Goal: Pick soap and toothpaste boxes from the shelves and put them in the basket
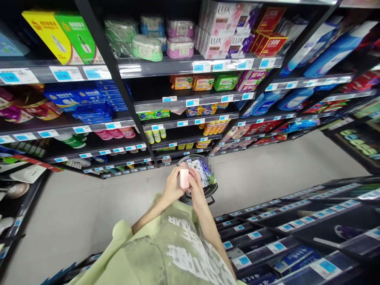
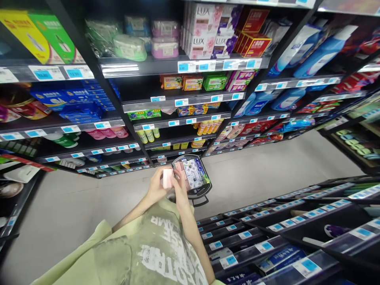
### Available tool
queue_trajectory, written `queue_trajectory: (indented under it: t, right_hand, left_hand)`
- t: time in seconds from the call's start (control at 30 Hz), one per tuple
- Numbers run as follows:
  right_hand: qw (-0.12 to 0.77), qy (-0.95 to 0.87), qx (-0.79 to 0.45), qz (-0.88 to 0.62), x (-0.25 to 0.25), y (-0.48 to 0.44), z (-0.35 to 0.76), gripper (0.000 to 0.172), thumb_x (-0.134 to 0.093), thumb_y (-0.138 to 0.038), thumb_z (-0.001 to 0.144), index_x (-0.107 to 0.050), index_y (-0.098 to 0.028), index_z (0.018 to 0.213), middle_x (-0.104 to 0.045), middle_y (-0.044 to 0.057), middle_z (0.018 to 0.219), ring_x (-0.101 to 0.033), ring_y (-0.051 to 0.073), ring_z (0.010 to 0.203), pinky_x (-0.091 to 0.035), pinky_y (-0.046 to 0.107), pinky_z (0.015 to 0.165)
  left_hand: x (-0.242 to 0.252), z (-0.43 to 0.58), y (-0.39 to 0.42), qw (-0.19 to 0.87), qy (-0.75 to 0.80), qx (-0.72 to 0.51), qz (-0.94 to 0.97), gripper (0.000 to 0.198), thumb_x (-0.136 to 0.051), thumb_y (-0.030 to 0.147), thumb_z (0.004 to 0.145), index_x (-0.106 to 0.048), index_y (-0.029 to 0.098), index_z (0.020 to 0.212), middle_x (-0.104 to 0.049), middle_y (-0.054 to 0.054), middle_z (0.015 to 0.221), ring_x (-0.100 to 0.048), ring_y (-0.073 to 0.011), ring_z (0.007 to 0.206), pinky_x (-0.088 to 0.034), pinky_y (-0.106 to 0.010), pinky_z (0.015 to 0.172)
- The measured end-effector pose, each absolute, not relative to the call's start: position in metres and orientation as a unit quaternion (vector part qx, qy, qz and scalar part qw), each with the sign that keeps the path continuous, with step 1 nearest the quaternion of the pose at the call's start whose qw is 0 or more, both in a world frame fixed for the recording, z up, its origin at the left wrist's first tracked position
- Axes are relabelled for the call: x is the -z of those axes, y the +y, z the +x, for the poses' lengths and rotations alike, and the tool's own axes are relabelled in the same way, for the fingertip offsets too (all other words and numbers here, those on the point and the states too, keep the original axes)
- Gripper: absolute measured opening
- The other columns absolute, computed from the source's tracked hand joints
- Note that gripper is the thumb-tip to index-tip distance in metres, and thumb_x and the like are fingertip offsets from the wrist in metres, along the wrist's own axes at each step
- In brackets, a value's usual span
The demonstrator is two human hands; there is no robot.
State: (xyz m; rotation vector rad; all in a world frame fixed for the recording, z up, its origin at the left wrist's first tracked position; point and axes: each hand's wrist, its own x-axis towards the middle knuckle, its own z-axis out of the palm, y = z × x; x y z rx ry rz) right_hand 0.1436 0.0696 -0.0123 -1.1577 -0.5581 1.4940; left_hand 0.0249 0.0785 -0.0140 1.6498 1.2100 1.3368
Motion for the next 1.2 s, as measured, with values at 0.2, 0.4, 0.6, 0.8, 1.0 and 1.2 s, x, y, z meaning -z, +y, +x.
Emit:
queue_trajectory:
  t: [0.2, 0.4, 0.6, 0.8, 1.0, 1.2]
  right_hand:
    - [0.609, -0.164, -0.57, -0.526, 0.013, 0.081, 0.16, 0.042, -0.08, -0.038, 0.069, -0.065, -0.025, 0.106, -0.071, 0.003, 0.109, -0.066, 0.019, 0.091, -0.049, 0.027, 0.068]
    - [0.593, -0.212, -0.604, -0.488, 0.009, 0.08, 0.162, 0.032, -0.079, -0.043, 0.074, -0.071, -0.023, 0.097, -0.072, 0.005, 0.114, -0.066, 0.024, 0.106, -0.054, 0.033, 0.08]
    - [0.601, -0.224, -0.619, -0.453, 0.004, 0.079, 0.159, 0.024, -0.074, -0.046, 0.08, -0.07, -0.025, 0.091, -0.073, 0.005, 0.111, -0.064, 0.026, 0.114, -0.056, 0.037, 0.088]
    - [0.609, -0.23, -0.614, -0.446, 0.001, 0.083, 0.164, 0.024, -0.076, -0.045, 0.079, -0.07, -0.024, 0.088, -0.075, 0.002, 0.105, -0.067, 0.023, 0.108, -0.055, 0.033, 0.089]
    - [0.602, -0.223, -0.624, -0.446, 0.002, 0.083, 0.167, 0.026, -0.079, -0.046, 0.076, -0.071, -0.025, 0.09, -0.075, 0.0, 0.107, -0.067, 0.022, 0.106, -0.054, 0.031, 0.087]
    - [0.601, -0.213, -0.623, -0.454, 0.003, 0.085, 0.168, 0.028, -0.081, -0.045, 0.073, -0.07, -0.024, 0.088, -0.076, 0.001, 0.105, -0.068, 0.021, 0.101, -0.054, 0.029, 0.08]
  left_hand:
    - [0.011, 0.018, 0.083, 0.484, 0.392, -0.6, 0.502, 0.071, -0.09, 0.026, 0.064, -0.05, 0.024, 0.122, -0.062, -0.011, 0.131, -0.057, -0.0315, 0.129, -0.045, -0.051, 0.108]
    - [0.008, 0.024, 0.073, 0.568, 0.358, -0.61, 0.421, 0.076, -0.09, 0.035, 0.064, -0.044, 0.03, 0.124, -0.058, -0.01, 0.139, -0.052, -0.0348, 0.136, -0.046, -0.055, 0.108]
    - [0.01, 0.028, 0.076, 0.605, 0.327, -0.615, 0.386, 0.074, -0.091, 0.027, 0.061, -0.047, 0.033, 0.121, -0.058, -0.005, 0.139, -0.049, -0.0324, 0.139, -0.046, -0.054, 0.109]
    - [0.006, 0.031, 0.079, 0.638, 0.302, -0.621, 0.34, 0.075, -0.09, 0.018, 0.058, -0.051, 0.034, 0.121, -0.059, -0.003, 0.139, -0.045, -0.0335, 0.143, -0.044, -0.054, 0.112]
    - [-0.001, 0.033, 0.079, 0.662, 0.284, -0.626, 0.3, 0.075, -0.088, 0.012, 0.057, -0.055, 0.038, 0.119, -0.061, 0.001, 0.139, -0.041, -0.0348, 0.145, -0.043, -0.054, 0.112]
    - [-0.003, 0.033, 0.079, 0.666, 0.294, -0.616, 0.3, 0.079, -0.09, 0.016, 0.058, -0.054, 0.038, 0.125, -0.054, -0.001, 0.149, -0.035, -0.0386, 0.148, -0.043, -0.057, 0.11]
